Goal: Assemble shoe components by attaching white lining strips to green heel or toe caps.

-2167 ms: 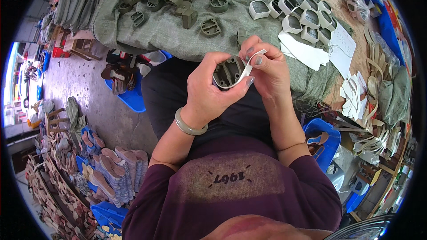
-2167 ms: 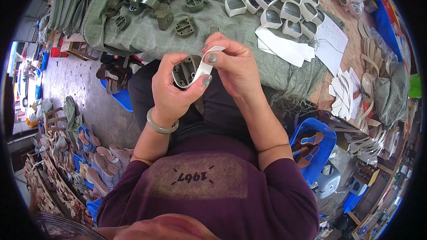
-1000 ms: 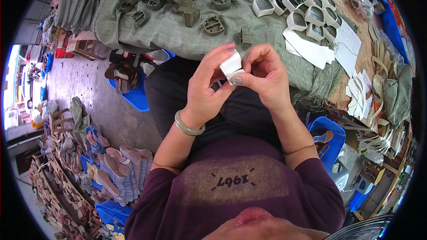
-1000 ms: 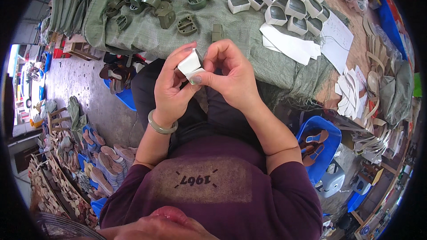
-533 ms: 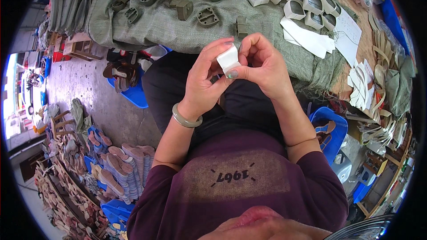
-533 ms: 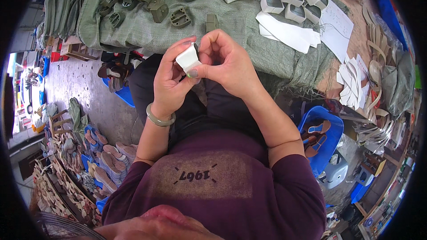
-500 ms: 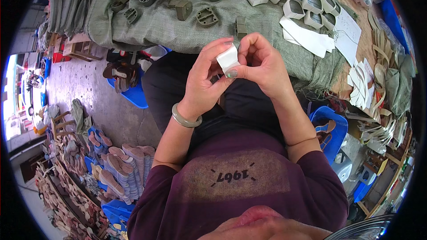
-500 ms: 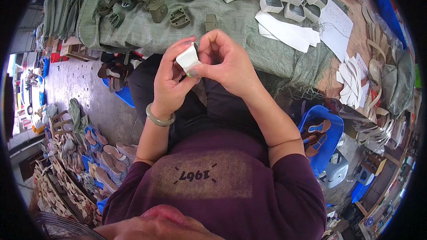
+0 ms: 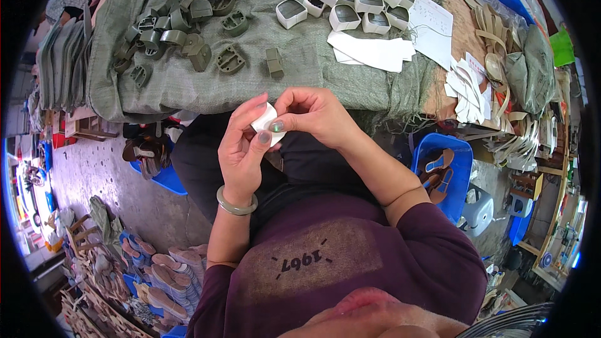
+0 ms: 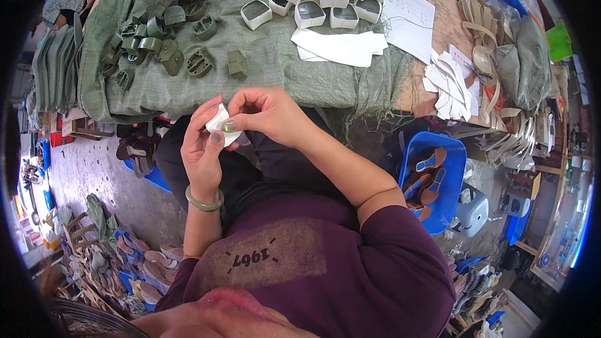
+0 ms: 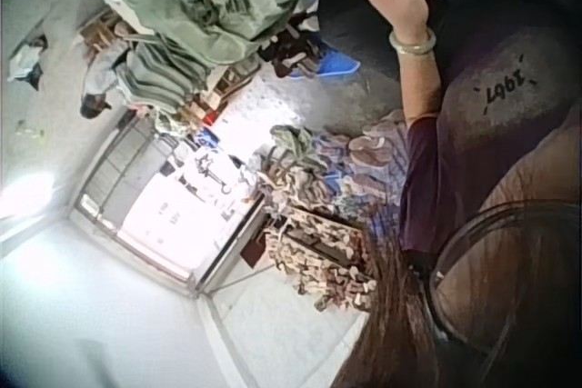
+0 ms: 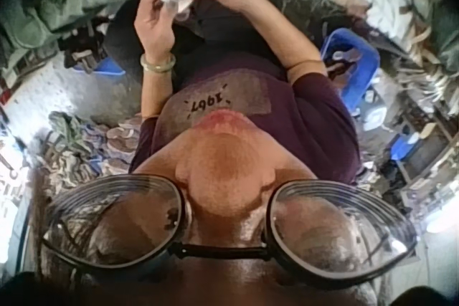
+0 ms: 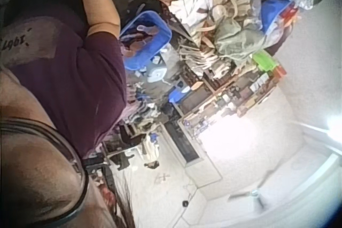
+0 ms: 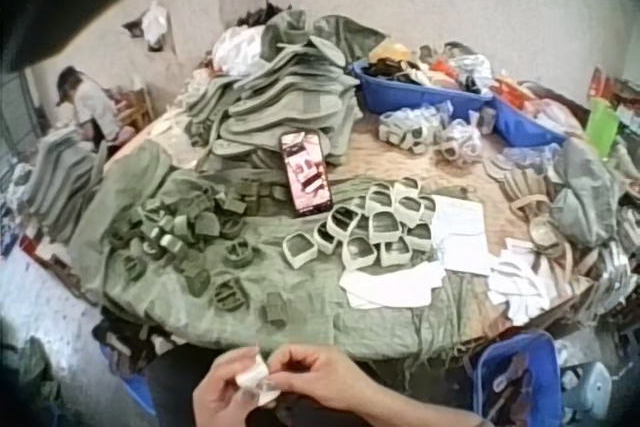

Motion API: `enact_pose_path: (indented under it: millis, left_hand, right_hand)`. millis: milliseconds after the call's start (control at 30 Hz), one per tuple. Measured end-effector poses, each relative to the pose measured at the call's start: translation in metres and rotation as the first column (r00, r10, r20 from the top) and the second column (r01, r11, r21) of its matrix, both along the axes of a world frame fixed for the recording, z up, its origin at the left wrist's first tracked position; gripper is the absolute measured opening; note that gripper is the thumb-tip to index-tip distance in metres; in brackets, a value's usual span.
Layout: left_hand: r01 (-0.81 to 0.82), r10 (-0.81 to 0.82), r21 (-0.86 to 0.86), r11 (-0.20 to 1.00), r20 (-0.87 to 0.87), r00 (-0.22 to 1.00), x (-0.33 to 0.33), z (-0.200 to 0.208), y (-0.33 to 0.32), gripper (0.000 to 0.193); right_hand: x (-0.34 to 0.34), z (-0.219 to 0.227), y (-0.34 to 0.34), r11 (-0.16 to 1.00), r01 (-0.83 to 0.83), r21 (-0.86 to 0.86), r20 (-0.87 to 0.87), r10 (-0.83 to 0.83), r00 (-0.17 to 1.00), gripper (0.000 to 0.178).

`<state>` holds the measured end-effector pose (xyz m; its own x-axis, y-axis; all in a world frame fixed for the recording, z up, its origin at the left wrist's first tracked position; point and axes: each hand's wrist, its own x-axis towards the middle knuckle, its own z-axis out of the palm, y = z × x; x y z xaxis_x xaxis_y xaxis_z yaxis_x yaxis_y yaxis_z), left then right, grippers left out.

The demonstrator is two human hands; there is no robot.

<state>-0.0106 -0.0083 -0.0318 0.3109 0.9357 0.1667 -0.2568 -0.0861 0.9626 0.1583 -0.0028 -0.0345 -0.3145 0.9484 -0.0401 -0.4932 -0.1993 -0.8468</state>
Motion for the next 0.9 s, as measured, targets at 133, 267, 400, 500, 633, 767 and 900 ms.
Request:
enact_pose_path:
  millis: [133, 267, 400, 500, 633, 767, 900]
  left_hand:
    - [0.046, -0.029, -0.048, 0.998, 0.302, 0.953, 0.000, -0.012, 0.003, 0.019]
    - [0.106, -0.097, -0.051, 0.993, 0.160, 0.982, -0.002, -0.008, 0.005, 0.040]
    - [0.063, -0.055, -0.023, 0.998, 0.262, 0.964, 0.002, 0.008, 0.011, 0.071]
    - [0.023, -0.010, -0.086, 0.996, 0.139, 0.990, -0.010, -0.004, 0.014, 0.051]
    - [-0.016, 0.020, -0.156, 0.988, 0.023, 1.000, -0.012, -0.007, 0.003, 0.025]
    - [-0.019, 0.017, -0.210, 0.977, -0.009, 1.000, -0.020, -0.019, 0.000, 0.022]
    - [0.016, -0.027, -0.252, 0.968, -0.041, 0.999, -0.020, -0.017, 0.000, 0.020]
  right_hand:
    - [0.002, -0.005, -0.002, 1.000, -0.013, -0.010, -0.095, 0.012, 0.995, 0.012]
    - [0.011, 0.015, -0.007, 0.998, 0.063, 0.026, 0.049, -0.064, 0.997, 0.010]
    - [0.076, 0.058, 0.033, 0.556, 0.186, 0.810, 0.507, -0.823, 0.256, 0.006]
    - [0.150, 0.065, 0.090, 0.391, -0.044, 0.919, 0.373, -0.902, -0.219, 0.013]
    - [0.194, 0.054, 0.102, 0.409, -0.344, 0.845, 0.322, -0.903, -0.284, 0.014]
    - [0.157, 0.038, 0.056, 0.703, 0.053, 0.709, 0.696, -0.710, 0.102, 0.019]
    - [0.127, 0.020, 0.019, 0.698, -0.259, 0.667, 0.702, -0.706, -0.095, 0.023]
